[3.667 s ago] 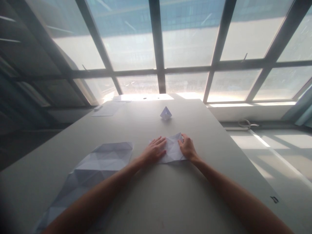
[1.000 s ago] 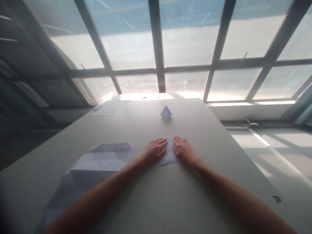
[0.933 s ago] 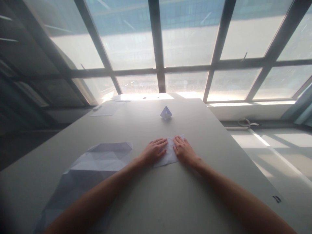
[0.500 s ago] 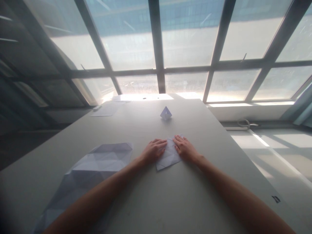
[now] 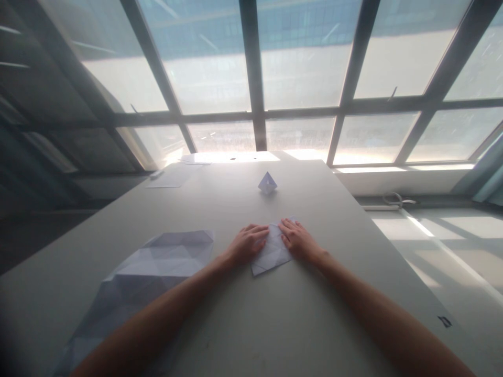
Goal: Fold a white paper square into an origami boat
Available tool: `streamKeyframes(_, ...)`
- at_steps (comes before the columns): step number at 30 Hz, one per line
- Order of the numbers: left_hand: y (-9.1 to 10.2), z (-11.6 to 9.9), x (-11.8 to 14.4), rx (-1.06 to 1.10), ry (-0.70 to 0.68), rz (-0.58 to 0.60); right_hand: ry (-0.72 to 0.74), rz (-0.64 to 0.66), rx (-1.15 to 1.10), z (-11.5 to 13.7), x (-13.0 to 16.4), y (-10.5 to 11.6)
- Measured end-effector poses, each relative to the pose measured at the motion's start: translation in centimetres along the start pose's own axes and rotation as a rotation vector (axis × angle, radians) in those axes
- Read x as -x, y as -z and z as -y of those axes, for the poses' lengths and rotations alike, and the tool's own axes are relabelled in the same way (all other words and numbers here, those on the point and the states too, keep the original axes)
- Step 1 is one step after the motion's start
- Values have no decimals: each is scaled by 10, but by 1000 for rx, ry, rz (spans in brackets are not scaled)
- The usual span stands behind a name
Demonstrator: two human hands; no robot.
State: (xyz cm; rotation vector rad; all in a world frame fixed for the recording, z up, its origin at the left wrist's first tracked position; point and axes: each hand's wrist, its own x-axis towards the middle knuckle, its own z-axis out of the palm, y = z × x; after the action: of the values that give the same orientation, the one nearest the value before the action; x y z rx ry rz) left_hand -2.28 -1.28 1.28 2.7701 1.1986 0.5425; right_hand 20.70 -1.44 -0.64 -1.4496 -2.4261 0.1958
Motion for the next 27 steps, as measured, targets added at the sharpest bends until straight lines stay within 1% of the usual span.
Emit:
streamKeyframes(12, -5, 2, 0, 2, -5, -14, -1, -1, -1, -2, 0, -2)
streamKeyframes(17, -3, 5, 1, 27, 2, -18, 2, -14, 47, 3, 1, 2)
streamKeyframes(19, -2, 6, 1, 47, 8, -31, -27, -55, 99, 6, 1, 6)
streamKeyframes(21, -2, 6, 0, 68, 6, -47, -96, -95, 150, 7, 2, 12)
streamKeyframes(24, -3, 5, -1, 87, -4, -64, -190, -117, 193, 7, 3, 18)
streamKeyframes(27, -5, 4, -2, 106, -12, -77, -202, -138, 194, 8, 4, 17)
